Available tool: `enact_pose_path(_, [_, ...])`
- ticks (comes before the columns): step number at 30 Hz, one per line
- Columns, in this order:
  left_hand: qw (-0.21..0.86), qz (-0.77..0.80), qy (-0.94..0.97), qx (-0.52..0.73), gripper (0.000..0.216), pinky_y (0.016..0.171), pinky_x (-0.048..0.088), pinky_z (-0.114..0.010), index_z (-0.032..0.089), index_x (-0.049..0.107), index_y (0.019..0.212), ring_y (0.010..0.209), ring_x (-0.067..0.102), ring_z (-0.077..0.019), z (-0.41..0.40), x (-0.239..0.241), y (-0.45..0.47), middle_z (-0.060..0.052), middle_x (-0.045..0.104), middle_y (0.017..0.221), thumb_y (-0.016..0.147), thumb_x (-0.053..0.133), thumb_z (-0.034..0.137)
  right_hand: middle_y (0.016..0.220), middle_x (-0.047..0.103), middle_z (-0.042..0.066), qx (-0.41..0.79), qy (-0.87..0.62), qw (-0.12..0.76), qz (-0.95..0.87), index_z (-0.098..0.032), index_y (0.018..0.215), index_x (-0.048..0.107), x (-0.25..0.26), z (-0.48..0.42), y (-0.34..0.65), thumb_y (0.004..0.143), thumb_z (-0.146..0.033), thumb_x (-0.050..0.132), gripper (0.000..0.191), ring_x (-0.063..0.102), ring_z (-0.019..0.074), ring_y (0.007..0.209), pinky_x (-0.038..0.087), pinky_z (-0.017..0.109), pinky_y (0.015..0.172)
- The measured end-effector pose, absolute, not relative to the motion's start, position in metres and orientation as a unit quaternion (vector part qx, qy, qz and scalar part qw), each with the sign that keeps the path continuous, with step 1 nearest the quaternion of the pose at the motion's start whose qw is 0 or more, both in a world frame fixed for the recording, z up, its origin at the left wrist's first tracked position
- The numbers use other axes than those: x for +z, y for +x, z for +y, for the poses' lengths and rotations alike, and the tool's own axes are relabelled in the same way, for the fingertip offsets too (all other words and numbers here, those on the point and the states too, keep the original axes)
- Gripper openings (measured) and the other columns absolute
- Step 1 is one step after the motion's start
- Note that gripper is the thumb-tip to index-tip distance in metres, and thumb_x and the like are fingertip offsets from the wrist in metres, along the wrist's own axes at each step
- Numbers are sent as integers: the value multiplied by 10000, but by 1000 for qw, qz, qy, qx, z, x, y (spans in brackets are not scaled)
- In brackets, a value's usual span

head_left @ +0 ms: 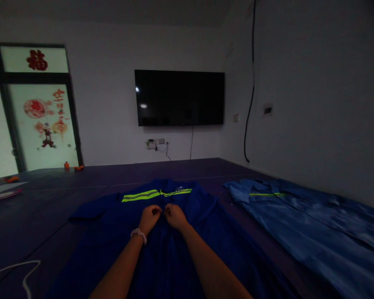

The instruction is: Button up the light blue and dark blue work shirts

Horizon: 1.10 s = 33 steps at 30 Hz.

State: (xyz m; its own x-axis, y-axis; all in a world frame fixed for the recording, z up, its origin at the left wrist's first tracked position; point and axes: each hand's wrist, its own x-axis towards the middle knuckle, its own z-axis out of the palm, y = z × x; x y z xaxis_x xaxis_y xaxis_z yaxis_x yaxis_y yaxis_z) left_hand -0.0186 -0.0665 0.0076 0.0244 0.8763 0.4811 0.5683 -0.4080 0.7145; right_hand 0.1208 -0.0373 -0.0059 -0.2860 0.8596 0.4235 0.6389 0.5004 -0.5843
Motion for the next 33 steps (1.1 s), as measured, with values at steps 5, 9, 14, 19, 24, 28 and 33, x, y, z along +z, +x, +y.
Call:
enact_pose_path(5, [155, 530, 708, 440, 170, 686, 464, -262, 152, 659, 611, 696, 625, -169, -68, 9, -23, -49, 684, 693, 639, 495, 121, 758, 667, 37, 159, -467, 362, -791, -177, 744, 601, -6, -38, 122, 698, -46, 506, 169, 596, 147, 708, 347, 199, 578])
enact_pose_path(9, [138, 532, 720, 425, 191, 658, 455, -256, 155, 662, 604, 681, 618, -167, -71, 11, -24, -41, 676, 677, 647, 482, 108, 738, 665, 39, 166, -462, 370, -789, -172, 718, 594, -6, -37, 122, 691, -20, 498, 182, 601, 148, 700, 362, 196, 583])
enact_pose_path(14, [106, 533, 722, 429, 186, 653, 421, -252, 151, 641, 596, 660, 589, -155, -73, 10, -20, -38, 649, 668, 661, 481, 83, 722, 663, 23, 176, -455, 384, -784, -179, 730, 603, -7, -36, 122, 711, -51, 516, 156, 605, 136, 684, 379, 188, 576])
enact_pose_path(19, [86, 534, 719, 437, 194, 620, 383, -230, 148, 607, 585, 626, 548, -135, -71, 9, -15, -20, 593, 621, 668, 464, 48, 711, 660, 16, 186, -455, 399, -774, -181, 772, 620, -7, -34, 124, 737, -162, 580, 56, 601, 134, 667, 396, 194, 572])
enact_pose_path(24, [80, 537, 712, 445, 182, 604, 363, -218, 145, 591, 583, 608, 525, -123, -70, 8, -12, -11, 572, 616, 667, 465, 44, 689, 654, 16, 195, -462, 410, -762, -174, 745, 629, -8, -31, 123, 735, -211, 609, 43, 596, 136, 659, 407, 201, 574])
enact_pose_path(28, [91, 542, 707, 446, 184, 574, 356, -213, 144, 592, 574, 577, 519, -120, -70, 6, -13, -6, 572, 584, 680, 461, 71, 683, 652, 9, 201, -468, 413, -755, -179, 741, 632, -11, -30, 122, 729, -183, 607, 28, 593, 131, 651, 407, 199, 572])
enact_pose_path(33, [104, 548, 699, 448, 191, 576, 352, -216, 146, 603, 584, 589, 526, -125, -70, 5, -14, -4, 586, 595, 704, 455, 140, 678, 652, 4, 205, -474, 412, -750, -185, 742, 637, -12, -30, 121, 718, -160, 602, 49, 594, 127, 645, 403, 196, 573])
